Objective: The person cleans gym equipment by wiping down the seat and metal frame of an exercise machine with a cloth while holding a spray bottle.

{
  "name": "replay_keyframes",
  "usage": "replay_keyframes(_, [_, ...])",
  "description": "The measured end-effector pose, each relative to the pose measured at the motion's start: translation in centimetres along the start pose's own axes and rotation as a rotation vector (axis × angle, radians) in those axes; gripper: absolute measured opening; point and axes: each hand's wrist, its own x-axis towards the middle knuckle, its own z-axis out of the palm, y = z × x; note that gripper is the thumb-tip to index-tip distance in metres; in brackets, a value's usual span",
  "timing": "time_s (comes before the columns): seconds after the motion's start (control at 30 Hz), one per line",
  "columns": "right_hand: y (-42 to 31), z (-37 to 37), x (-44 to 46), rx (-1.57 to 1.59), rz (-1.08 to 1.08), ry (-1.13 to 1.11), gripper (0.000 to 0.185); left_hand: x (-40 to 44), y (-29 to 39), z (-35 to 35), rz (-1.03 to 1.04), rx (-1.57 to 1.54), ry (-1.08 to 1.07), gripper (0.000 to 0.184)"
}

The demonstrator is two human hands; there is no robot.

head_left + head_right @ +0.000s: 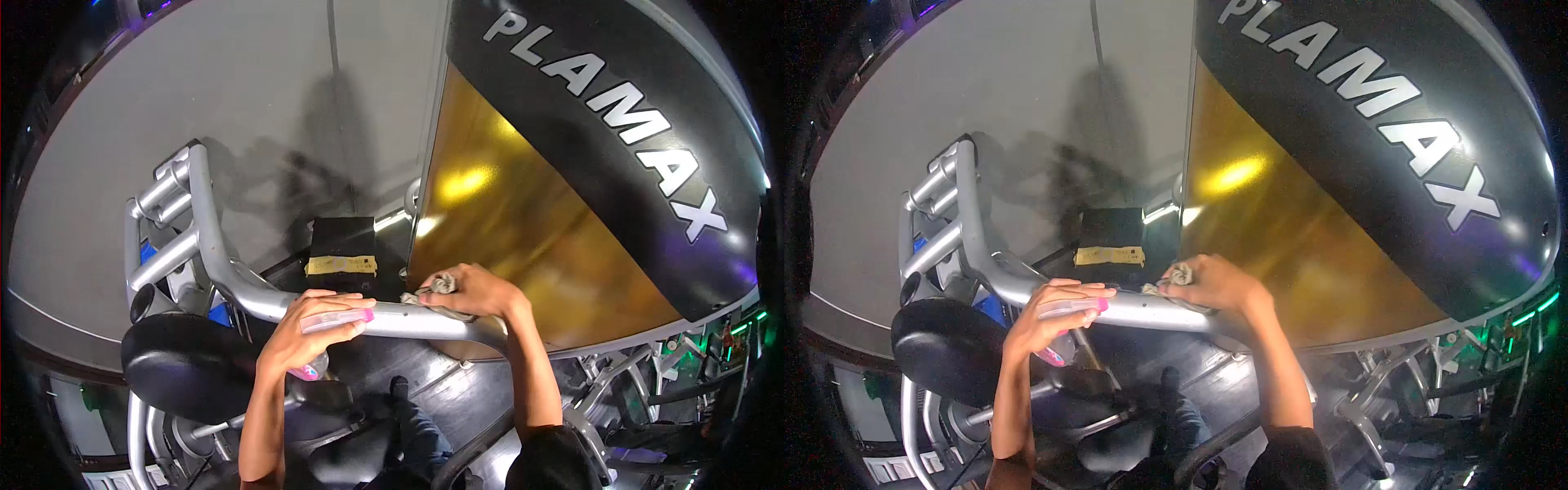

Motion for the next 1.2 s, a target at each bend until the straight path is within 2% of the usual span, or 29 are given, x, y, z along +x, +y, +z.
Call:
replay_keyframes(0.03, [0.8, -0.2, -0.6, -0.071, 0.060, 0.055, 0.058, -0.1, -0.1, 0.4, -0.004, -0.004, -0.005, 0.034])
replay_keyframes(0.07, [1.8, -0.4, -0.7, 0.017, 0.095, 0.043, 0.050, -0.4, -0.3, 0.8, 0.042, 0.042, 0.060, 0.034])
replay_keyframes(0.1, [2.4, -0.7, -1.1, 0.019, 0.098, 0.044, 0.050, -0.5, -0.3, 1.1, 0.087, 0.089, 0.126, 0.034])
replay_keyframes(0.17, [3.4, -1.0, -1.7, 0.125, 0.212, -0.007, 0.047, -0.5, 0.3, 1.4, 0.075, 0.072, 0.139, 0.034])
replay_keyframes(0.23, [4.1, -0.4, -1.3, 0.137, 0.181, 0.016, 0.040, -0.5, 0.4, 1.3, 0.071, 0.041, 0.157, 0.033])
replay_keyframes(0.3, [3.9, 0.3, -0.7, -0.154, 0.163, 0.054, 0.032, -0.4, 0.0, 1.4, 0.076, 0.046, 0.150, 0.034])
replay_keyframes(0.37, [1.3, 0.9, -1.3, -0.175, 0.165, 0.071, 0.027, -0.5, -0.2, 1.5, 0.080, 0.057, 0.148, 0.035])
replay_keyframes(0.43, [-1.0, 1.6, -1.9, -0.341, -0.088, 0.237, 0.027, -0.4, -0.2, 1.6, 0.089, 0.064, 0.153, 0.036])
replay_keyframes(0.47, [-2.0, 1.9, -1.9, -0.310, -0.110, 0.244, 0.027, -0.4, 0.0, 1.5, 0.087, 0.067, 0.150, 0.036])
replay_keyframes(0.5, [-1.6, 3.4, -1.0, -0.257, -0.242, 0.354, 0.024, -0.3, 0.2, 1.5, 0.058, 0.053, 0.150, 0.036])
replay_keyframes(0.57, [-3.7, 4.6, -1.0, -0.235, -0.319, 0.465, 0.025, -0.5, 0.2, 1.7, 0.024, 0.037, 0.141, 0.036])
replay_keyframes(0.67, [-5.3, 5.7, -1.0, -0.281, -0.292, 0.526, 0.025, -0.5, -0.4, 1.8, 0.054, 0.026, 0.180, 0.036])
replay_keyframes(0.7, [-5.2, 5.3, -1.1, -0.280, -0.295, 0.533, 0.025, -0.6, -0.5, 1.7, 0.058, 0.033, 0.182, 0.036])
replay_keyframes(0.8, [-3.2, 3.1, -1.0, -0.052, -0.261, 0.282, 0.027, -0.6, -0.6, 1.5, -0.006, 0.017, 0.167, 0.034])
replay_keyframes(0.9, [-1.0, 2.3, -1.7, -0.132, -0.280, 0.303, 0.031, -0.6, -0.2, 1.1, -0.073, -0.109, 0.133, 0.033])
replay_keyframes(0.93, [-0.9, 1.5, -2.2, -0.115, -0.230, 0.213, 0.030, -0.5, 0.1, 1.0, -0.088, -0.155, 0.107, 0.034])
replay_keyframes(1.0, [-0.9, 0.8, -2.8, -0.124, -0.218, 0.191, 0.030, -0.5, 0.2, 0.9, -0.099, -0.194, 0.082, 0.034])
replay_keyframes(1.03, [-0.9, 0.7, -2.9, -0.126, -0.198, 0.163, 0.029, -0.5, -0.2, 1.2, -0.055, -0.191, 0.116, 0.041])
replay_keyframes(1.07, [0.0, 1.9, -2.1, -0.196, -0.327, 0.294, 0.027, -0.4, -0.8, 1.2, -0.007, -0.189, 0.148, 0.049])
replay_keyframes(1.1, [-0.5, 2.1, -2.1, -0.197, -0.327, 0.303, 0.027, -0.5, -1.5, 1.1, 0.000, -0.184, 0.146, 0.049])
replay_keyframes(1.17, [-1.9, 2.7, -1.7, -0.149, -0.319, 0.275, 0.028, -0.5, -2.6, 0.7, 0.002, -0.207, 0.083, 0.036])
replay_keyframes(1.2, [-2.6, 3.9, -1.8, -0.208, -0.351, 0.389, 0.027, -0.3, -2.1, 0.6, 0.045, -0.151, 0.095, 0.036])
